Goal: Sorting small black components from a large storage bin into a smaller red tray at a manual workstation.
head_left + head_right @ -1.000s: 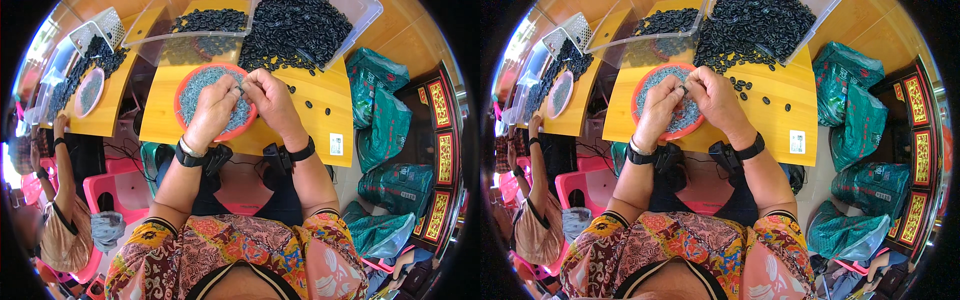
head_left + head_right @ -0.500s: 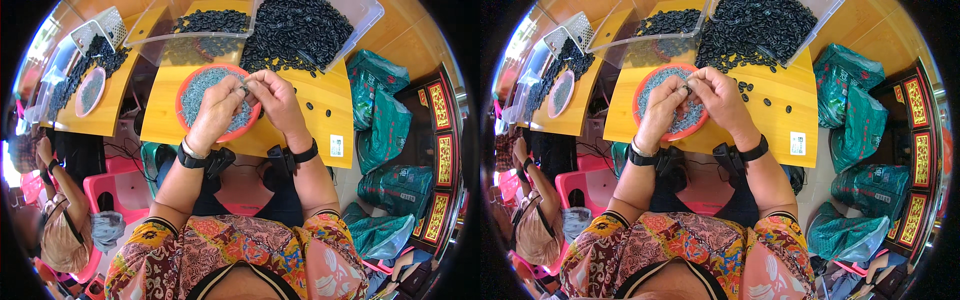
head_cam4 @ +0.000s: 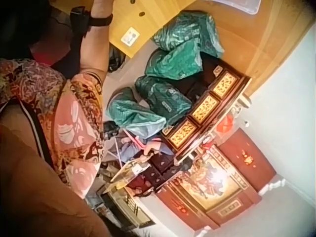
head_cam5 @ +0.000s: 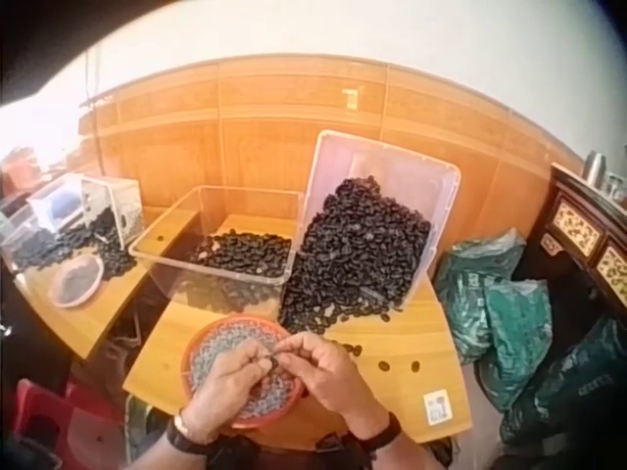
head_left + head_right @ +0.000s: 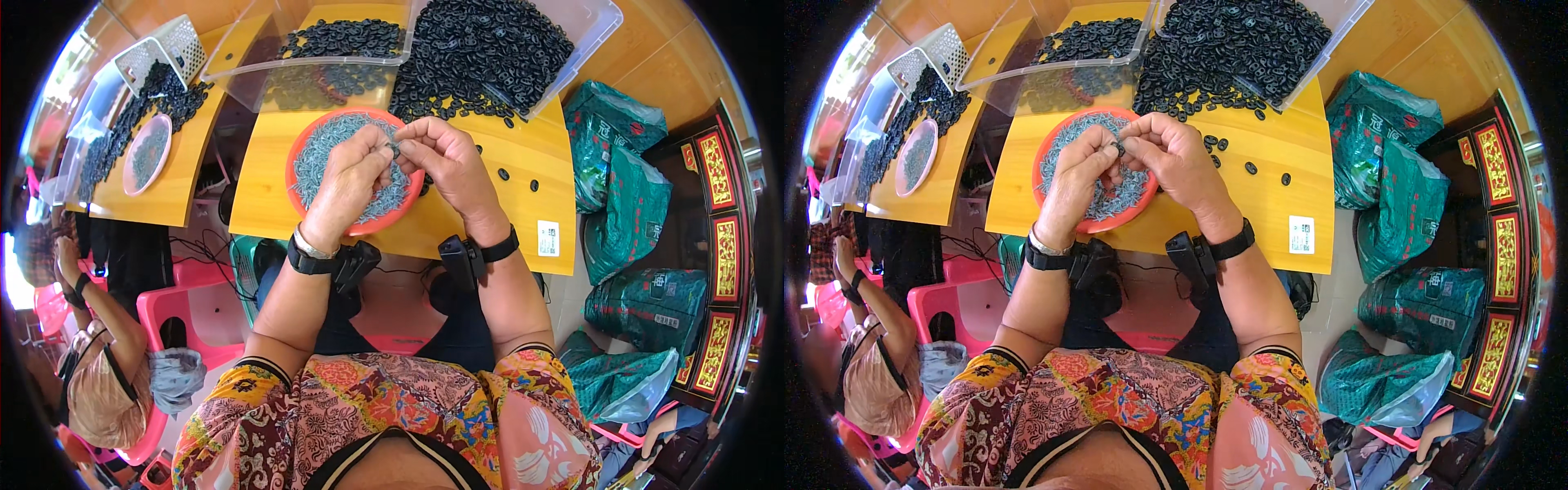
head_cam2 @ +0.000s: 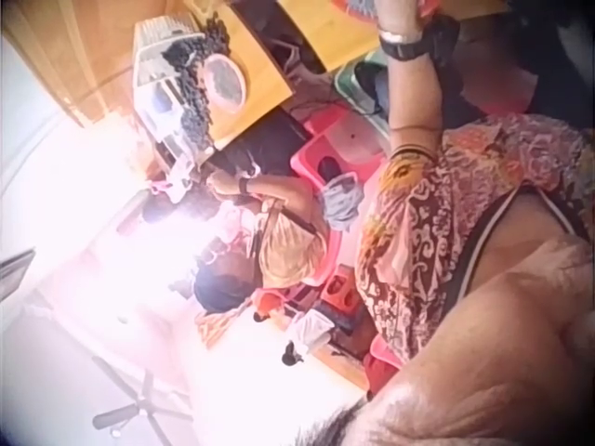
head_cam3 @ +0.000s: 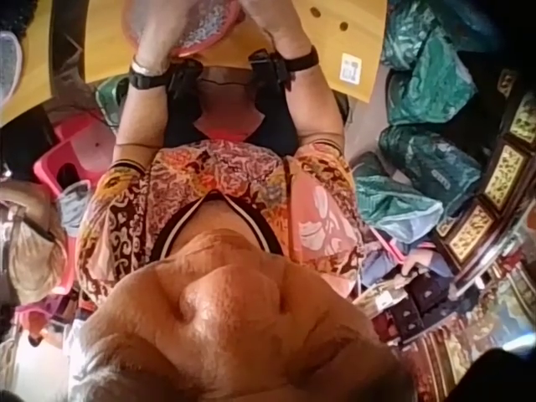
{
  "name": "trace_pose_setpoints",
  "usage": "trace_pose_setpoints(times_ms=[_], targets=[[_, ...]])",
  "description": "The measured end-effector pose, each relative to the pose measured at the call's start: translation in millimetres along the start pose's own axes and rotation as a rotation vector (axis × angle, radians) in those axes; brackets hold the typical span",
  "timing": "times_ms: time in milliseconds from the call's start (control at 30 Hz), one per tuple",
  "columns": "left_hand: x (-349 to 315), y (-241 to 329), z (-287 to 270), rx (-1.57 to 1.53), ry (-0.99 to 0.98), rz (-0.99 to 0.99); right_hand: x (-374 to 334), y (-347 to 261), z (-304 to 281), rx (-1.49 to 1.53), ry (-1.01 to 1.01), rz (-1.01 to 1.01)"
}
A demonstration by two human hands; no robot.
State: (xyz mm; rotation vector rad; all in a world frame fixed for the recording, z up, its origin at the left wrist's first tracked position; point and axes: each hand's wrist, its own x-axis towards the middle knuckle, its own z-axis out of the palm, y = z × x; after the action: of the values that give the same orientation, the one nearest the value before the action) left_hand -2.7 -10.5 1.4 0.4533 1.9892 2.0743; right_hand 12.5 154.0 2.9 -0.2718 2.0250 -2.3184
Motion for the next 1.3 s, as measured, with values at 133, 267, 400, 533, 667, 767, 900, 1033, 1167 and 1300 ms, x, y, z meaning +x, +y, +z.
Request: trace_pose_setpoints(times_ms=[133, 267, 400, 533, 667, 767, 900, 1033, 1167, 1300], targets=[[0.8, -2.3, -1.7, 0.065, 0.005, 0.026, 1.8, 3.3, -2.7, 0.038, -0.017, 0.003], [0.3, -0.8, 0.5, 0.197, 0.031, 0.089, 1.3, 5.5, -2.1, -0.006, -0.012, -0.020], [0.5, 1.4, 3.6, 0.194, 0.038, 0.067, 1.1, 6.1, -0.3, -0.008, 0.072, -0.050], [-0.2, -0.8, 2.6, 0.092, 0.021, 0.058, -1.7, -3.7, 0.3, -0.080, 0.054, -0.050], [-1.3, 1.8, 0.9, -0.011, -0.015, -0.001, -1.9, -5.0, -3.4, -0.135, -0.001, -0.046], [-1.2, 5.0, 2.9, -0.083, -0.052, -0.062, -1.6, -4.8, -7.8, -0.111, -0.023, -0.031], [-1.7, 4.7, 1.7, -0.145, -0.103, -0.105, -0.1, -3.3, -14.6, -0.068, -0.066, 0.004], [-1.6, 3.8, 1.1, -0.109, -0.114, -0.103, 0.3, -5.4, -17.0, -0.041, -0.050, 0.033], [-0.8, 2.3, 1.2, -0.075, -0.089, -0.069, -0.1, -7.9, -19.4, -0.112, 0.004, -0.020], [-1.4, 1.8, 1.9, 0.004, -0.069, -0.055, -0.9, -9.5, -13.7, -0.210, 0.039, -0.056]])
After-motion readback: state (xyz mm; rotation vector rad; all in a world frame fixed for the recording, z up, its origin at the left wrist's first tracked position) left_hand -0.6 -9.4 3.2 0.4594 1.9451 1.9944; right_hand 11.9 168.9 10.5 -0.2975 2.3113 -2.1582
